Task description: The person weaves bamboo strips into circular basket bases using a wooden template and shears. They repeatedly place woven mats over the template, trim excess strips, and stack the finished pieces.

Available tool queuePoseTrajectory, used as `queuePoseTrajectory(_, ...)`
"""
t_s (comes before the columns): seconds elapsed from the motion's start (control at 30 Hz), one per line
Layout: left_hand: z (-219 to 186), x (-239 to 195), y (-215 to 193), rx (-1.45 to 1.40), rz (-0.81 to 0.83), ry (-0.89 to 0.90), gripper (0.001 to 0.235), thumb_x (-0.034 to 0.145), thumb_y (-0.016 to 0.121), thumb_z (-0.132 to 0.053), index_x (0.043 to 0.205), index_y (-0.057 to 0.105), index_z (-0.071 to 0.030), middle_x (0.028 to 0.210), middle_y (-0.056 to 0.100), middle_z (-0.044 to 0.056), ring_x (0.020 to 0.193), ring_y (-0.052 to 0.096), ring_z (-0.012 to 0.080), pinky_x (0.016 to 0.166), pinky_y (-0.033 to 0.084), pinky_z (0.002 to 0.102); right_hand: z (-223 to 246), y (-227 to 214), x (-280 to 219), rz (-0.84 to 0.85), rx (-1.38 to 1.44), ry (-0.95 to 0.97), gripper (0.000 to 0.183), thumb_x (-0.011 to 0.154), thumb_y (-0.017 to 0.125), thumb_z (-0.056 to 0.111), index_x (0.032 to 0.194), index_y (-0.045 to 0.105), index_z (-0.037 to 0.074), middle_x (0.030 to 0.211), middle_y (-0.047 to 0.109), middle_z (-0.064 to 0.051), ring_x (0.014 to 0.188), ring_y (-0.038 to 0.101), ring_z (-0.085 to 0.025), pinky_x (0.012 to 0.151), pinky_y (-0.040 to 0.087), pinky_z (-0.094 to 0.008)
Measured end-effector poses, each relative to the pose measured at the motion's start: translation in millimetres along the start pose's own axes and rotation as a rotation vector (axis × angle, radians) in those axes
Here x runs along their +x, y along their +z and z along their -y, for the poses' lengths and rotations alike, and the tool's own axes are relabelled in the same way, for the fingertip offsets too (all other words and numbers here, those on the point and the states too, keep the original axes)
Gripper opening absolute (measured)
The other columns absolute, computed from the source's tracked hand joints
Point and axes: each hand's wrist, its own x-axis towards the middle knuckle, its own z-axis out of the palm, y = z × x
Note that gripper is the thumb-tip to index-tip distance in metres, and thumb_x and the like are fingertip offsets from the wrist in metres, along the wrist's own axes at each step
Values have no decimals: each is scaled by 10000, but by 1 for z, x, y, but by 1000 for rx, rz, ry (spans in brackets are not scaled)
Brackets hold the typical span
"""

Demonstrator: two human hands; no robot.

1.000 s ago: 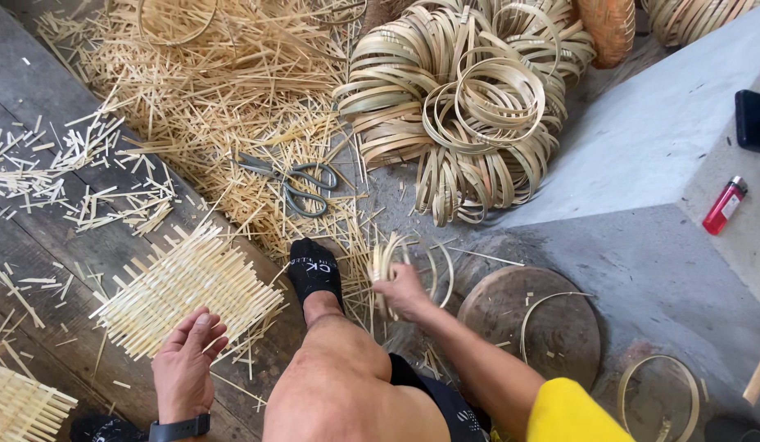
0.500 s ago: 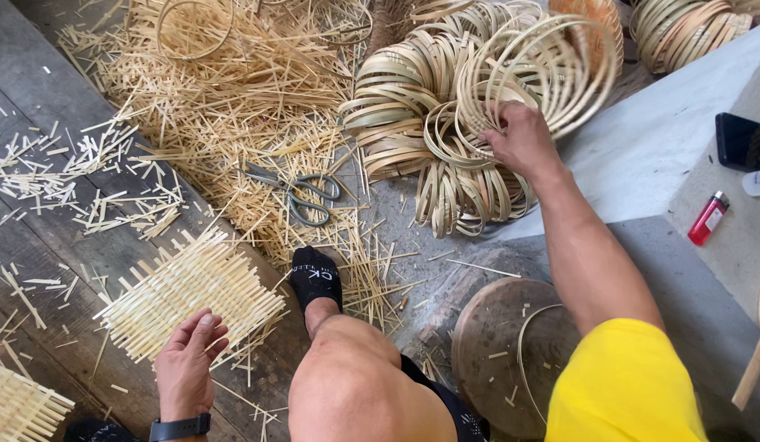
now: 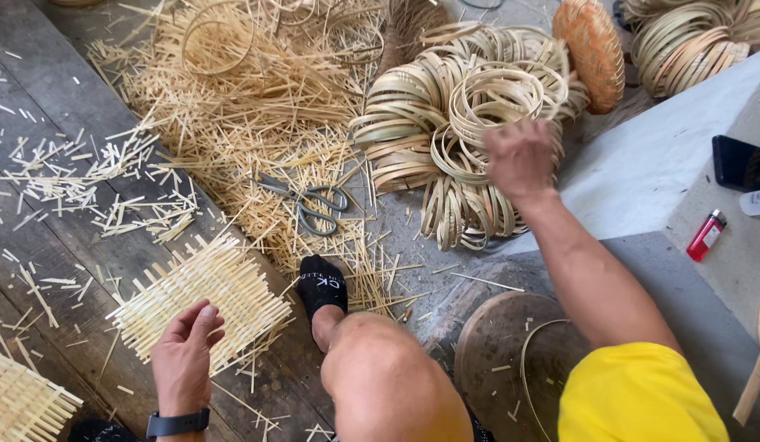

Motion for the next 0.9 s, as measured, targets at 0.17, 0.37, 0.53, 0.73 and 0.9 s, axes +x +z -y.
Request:
queuePoseTrajectory(0.17, -70, -22, 20, 194, 140, 322, 451, 968, 659, -300, 1327, 661, -28, 1166, 751, 149, 998, 741, 220, 854, 607, 347, 92, -80, 33, -115, 114, -423, 230, 978, 632, 86, 1151, 771, 145, 913, 745, -100, 910, 666, -242, 952, 478, -432)
queuePoseTrajectory(0.37, -141, -14, 22, -609, 474, 259, 432, 1025, 610, -322, 1315, 649, -4, 1009, 709, 24, 873, 658, 114, 734, 544, 261, 188, -164, 74, -268, 121, -1084, 263, 868, 706, 203, 1106, 739, 96, 991, 722, -52, 1088, 680, -244, 1120, 445, -420)
queuePoseTrajectory(0.53, -136, -19, -13, -830, 388, 240, 378, 1027, 646, -267, 1236, 679, 46, 630, 383, -57, 567, 344, 66, 505, 305, 233, 224, -191, 107, -75, 1080, -970, 340, 882, 761, 144, 1209, 688, 87, 1138, 699, -71, 1092, 684, -224, 1012, 566, -361)
queuePoseTrajectory(0.73, -98, -24, -37, -868, 450, 141, 354, 1025, 621, -224, 1194, 669, 84, 614, 350, -54, 557, 325, 71, 481, 273, 236, 252, -189, 133, -95, 1123, -855, 470, 916, 692, -24, 1352, 660, 146, 1146, 681, -97, 1009, 670, -180, 865, 643, -272)
queuePoseTrajectory(0.9, -84, -27, -46, -908, 567, 162, 344, 1070, 620, -237, 1189, 668, 82, 652, 427, -57, 563, 378, 62, 487, 331, 218, 277, -199, 115, -138, 1321, -891, 382, 946, 773, 27, 1290, 687, 169, 1067, 722, -58, 943, 725, -163, 808, 613, -276)
